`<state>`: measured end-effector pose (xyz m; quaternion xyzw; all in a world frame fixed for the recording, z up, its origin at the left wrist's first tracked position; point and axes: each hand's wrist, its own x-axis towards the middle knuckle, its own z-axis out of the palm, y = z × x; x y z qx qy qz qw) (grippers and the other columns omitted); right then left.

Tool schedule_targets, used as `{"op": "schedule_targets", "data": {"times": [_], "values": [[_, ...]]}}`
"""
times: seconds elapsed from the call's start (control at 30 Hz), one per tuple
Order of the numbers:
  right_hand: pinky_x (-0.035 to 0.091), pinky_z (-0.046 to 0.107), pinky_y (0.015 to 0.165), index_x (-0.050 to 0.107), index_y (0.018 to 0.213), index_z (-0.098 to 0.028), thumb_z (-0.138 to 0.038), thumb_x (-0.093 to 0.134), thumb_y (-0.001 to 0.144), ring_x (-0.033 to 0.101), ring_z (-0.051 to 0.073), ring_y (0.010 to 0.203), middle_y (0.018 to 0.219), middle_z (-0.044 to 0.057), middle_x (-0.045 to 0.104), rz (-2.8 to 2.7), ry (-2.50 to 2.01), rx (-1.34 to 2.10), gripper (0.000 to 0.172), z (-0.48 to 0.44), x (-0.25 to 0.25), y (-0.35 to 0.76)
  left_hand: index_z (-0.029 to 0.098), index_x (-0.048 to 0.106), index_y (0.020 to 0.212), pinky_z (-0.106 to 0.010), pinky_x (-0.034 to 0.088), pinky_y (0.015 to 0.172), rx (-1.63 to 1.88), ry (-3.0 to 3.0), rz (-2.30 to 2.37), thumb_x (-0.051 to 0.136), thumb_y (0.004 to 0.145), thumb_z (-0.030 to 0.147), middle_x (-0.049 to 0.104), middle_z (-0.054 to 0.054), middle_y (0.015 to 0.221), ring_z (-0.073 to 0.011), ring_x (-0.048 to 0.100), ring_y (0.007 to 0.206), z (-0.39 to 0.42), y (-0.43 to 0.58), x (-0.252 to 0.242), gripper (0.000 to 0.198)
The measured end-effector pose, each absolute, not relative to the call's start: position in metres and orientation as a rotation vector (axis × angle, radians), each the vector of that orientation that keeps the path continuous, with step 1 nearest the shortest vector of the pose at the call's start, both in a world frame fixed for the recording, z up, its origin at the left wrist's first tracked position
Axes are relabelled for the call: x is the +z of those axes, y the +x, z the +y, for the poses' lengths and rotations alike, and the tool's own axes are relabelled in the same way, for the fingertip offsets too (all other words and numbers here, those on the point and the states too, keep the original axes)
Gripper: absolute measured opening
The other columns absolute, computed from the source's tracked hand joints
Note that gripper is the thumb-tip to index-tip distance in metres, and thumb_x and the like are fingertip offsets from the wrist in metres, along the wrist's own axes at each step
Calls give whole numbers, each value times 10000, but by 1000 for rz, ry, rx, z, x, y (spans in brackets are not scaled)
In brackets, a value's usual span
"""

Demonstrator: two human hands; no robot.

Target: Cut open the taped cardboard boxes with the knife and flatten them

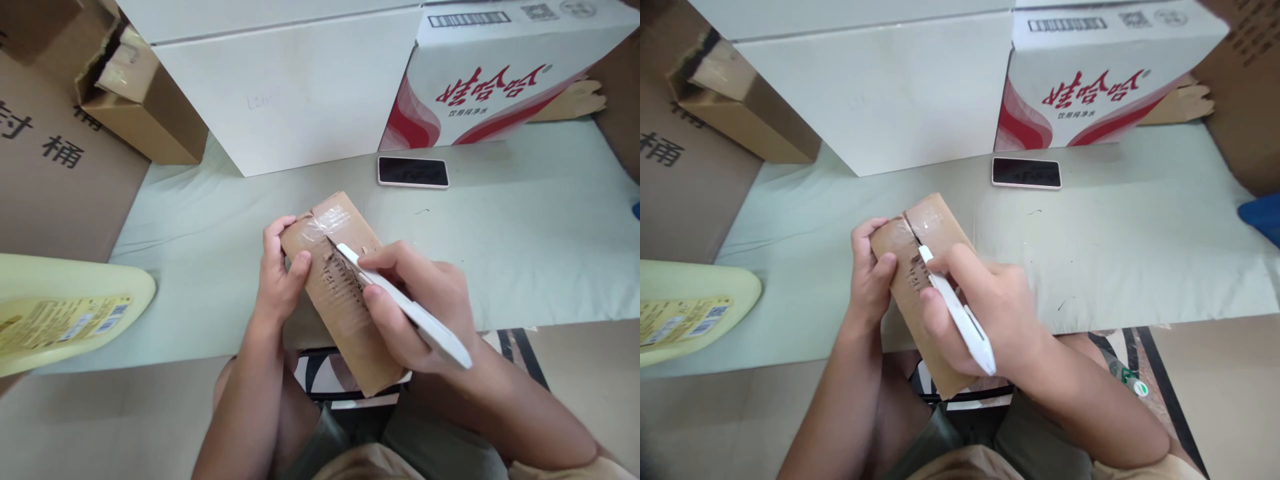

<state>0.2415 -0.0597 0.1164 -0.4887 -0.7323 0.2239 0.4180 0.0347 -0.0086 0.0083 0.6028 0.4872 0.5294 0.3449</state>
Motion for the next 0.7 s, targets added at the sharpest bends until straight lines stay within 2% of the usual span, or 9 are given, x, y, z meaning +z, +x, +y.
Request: {"op": "schedule_targets", "data": {"times": [0.17,0.27,0.37,0.43,0.5,0.6,0.7], "values": [[414,245,454,620,976,-220,-358,576,1009,585,131,513,667,-10,663,-1559,-1080,1007,149,-61,115,249,295,649,1223,-375,563,860,1449,1432,1109,743,815,699,699,-45,1120,-233,671,990,-6,32,13,582],[414,243,441,644,975,-214,-367,596,1011,576,129,502,660,-8,661,-1522,-985,1118,164,-61,115,253,283,702,1023,-435,575,914,1475,1276,1032,778,788,586,715,-52,1193,-275,674,1076,-7,31,21,391],[412,237,421,665,996,-232,-369,604,1027,583,128,507,679,-8,671,-1453,-910,1156,153,-61,118,257,259,667,837,-481,588,892,1472,1182,1011,747,795,458,720,-48,1227,-295,684,1076,-8,27,29,219],[394,234,402,658,1021,-264,-375,605,1037,579,129,503,701,-15,673,-1352,-867,1078,123,-60,118,262,245,641,792,-478,599,856,1470,1159,1007,726,804,461,733,-54,1189,-290,700,1027,-7,26,33,233],[406,248,418,630,1036,-291,-419,619,1029,575,138,517,738,-16,666,-1266,-927,885,129,-55,112,268,242,638,800,-468,611,831,1481,1140,1045,692,840,550,746,-68,1144,-287,712,997,-7,27,35,316],[476,287,506,600,1102,-293,-588,653,958,606,161,613,865,18,677,-1258,-1071,698,332,-38,88,280,254,640,842,-450,615,804,1489,1129,1127,639,900,650,753,-67,1078,-276,729,969,-7,31,37,400],[523,314,599,602,1229,-261,-819,527,872,655,184,747,1053,79,691,-1338,-1070,868,667,-19,51,286,260,608,835,-427,606,829,1545,1061,1153,623,947,598,748,-37,1057,-250,729,984,-8,31,37,357]]}}
